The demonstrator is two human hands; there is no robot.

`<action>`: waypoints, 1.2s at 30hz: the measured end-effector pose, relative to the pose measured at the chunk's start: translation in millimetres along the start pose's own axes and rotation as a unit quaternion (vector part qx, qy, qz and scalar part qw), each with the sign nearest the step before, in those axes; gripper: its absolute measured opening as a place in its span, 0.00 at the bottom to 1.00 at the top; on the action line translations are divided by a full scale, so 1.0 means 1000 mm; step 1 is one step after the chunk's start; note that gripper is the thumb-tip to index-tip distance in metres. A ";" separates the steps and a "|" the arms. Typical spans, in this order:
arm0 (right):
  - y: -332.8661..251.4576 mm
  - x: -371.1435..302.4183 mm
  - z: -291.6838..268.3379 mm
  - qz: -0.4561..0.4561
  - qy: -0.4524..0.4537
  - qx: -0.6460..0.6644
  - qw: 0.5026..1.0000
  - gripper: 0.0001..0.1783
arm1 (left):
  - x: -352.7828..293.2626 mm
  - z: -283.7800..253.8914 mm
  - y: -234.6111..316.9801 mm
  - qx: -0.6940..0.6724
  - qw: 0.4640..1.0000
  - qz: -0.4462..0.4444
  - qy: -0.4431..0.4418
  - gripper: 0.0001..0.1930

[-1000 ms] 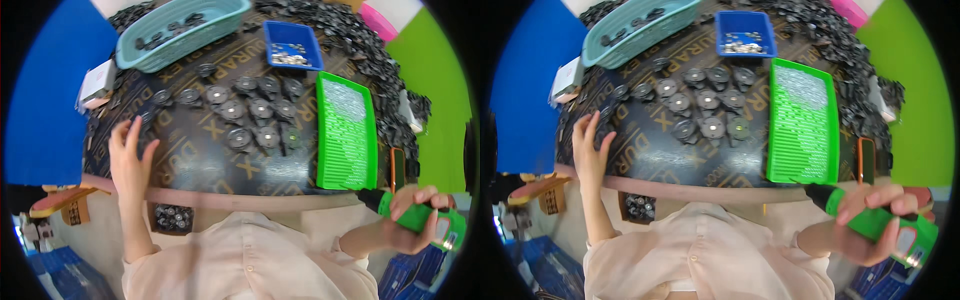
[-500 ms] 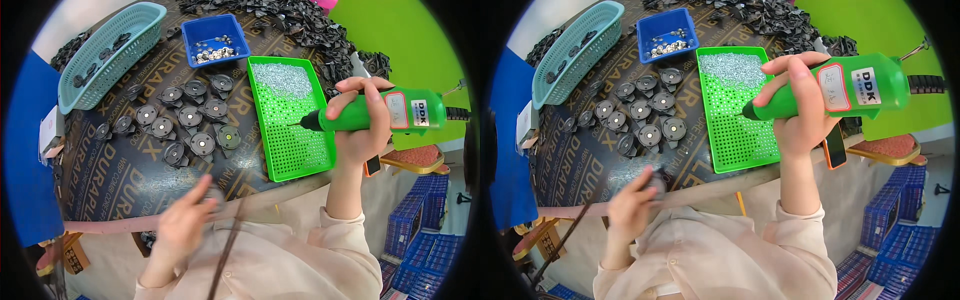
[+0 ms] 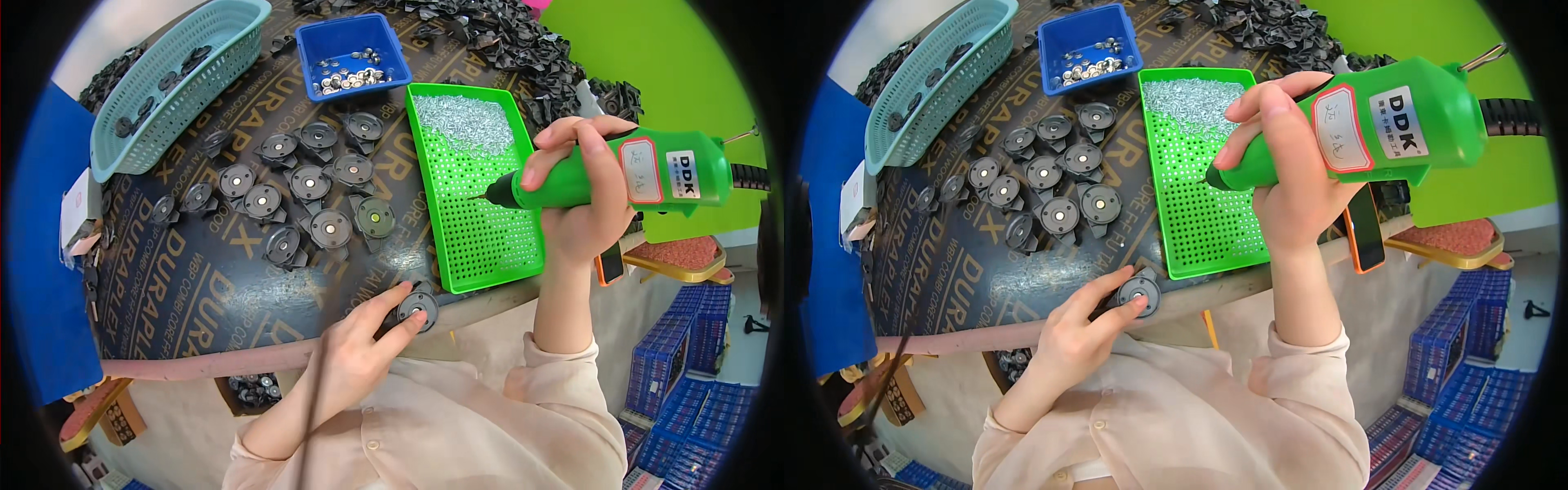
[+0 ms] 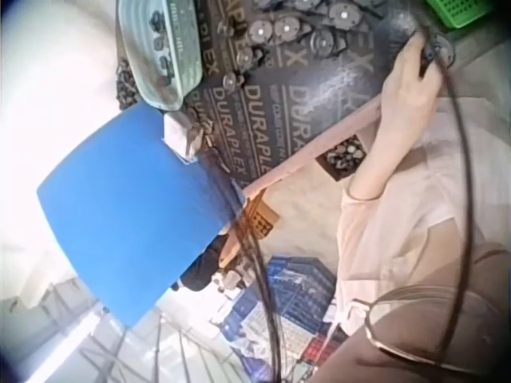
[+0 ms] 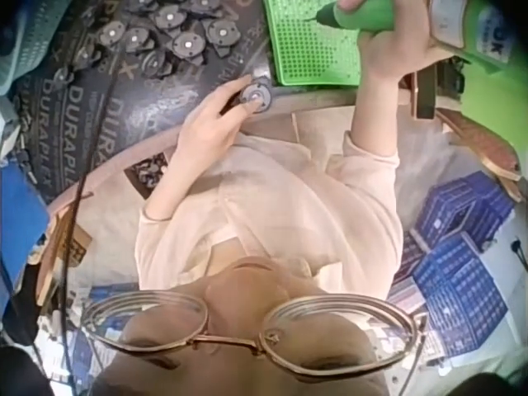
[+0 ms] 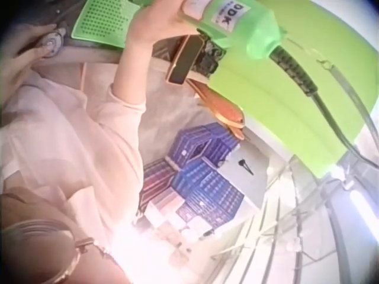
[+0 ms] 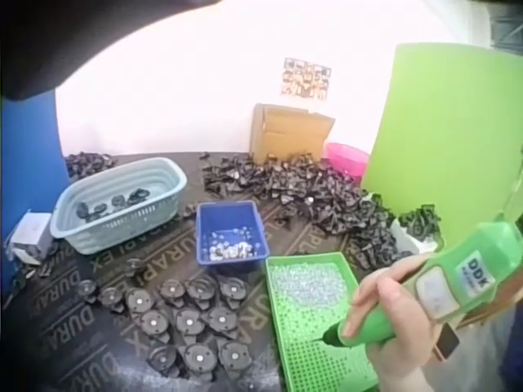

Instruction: Assembling small circular plastic components by using an electric screwdriver to fasten metal parts.

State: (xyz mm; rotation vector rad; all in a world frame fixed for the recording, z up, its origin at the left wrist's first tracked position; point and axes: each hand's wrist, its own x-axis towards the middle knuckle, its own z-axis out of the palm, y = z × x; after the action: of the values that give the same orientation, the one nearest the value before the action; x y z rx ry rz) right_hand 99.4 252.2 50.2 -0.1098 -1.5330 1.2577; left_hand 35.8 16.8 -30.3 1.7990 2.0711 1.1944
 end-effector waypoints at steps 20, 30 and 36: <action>-0.071 -0.063 0.008 0.060 -0.175 0.092 0.978 0.12 | -0.002 0.013 -0.003 0.061 0.994 0.065 0.056 0.16; -0.065 -0.053 0.011 0.051 -0.255 0.107 0.960 0.10 | 0.000 0.010 0.001 0.074 0.994 0.063 0.041 0.16; -0.056 -0.024 0.000 -0.020 -0.099 0.121 0.987 0.12 | -0.001 0.012 0.001 0.063 0.994 0.066 0.067 0.15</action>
State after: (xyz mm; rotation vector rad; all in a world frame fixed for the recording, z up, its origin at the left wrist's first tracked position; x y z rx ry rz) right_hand 138.1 213.2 75.4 0.2081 -1.5266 1.4469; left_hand 44.4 21.7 -38.1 1.9906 2.1757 1.2774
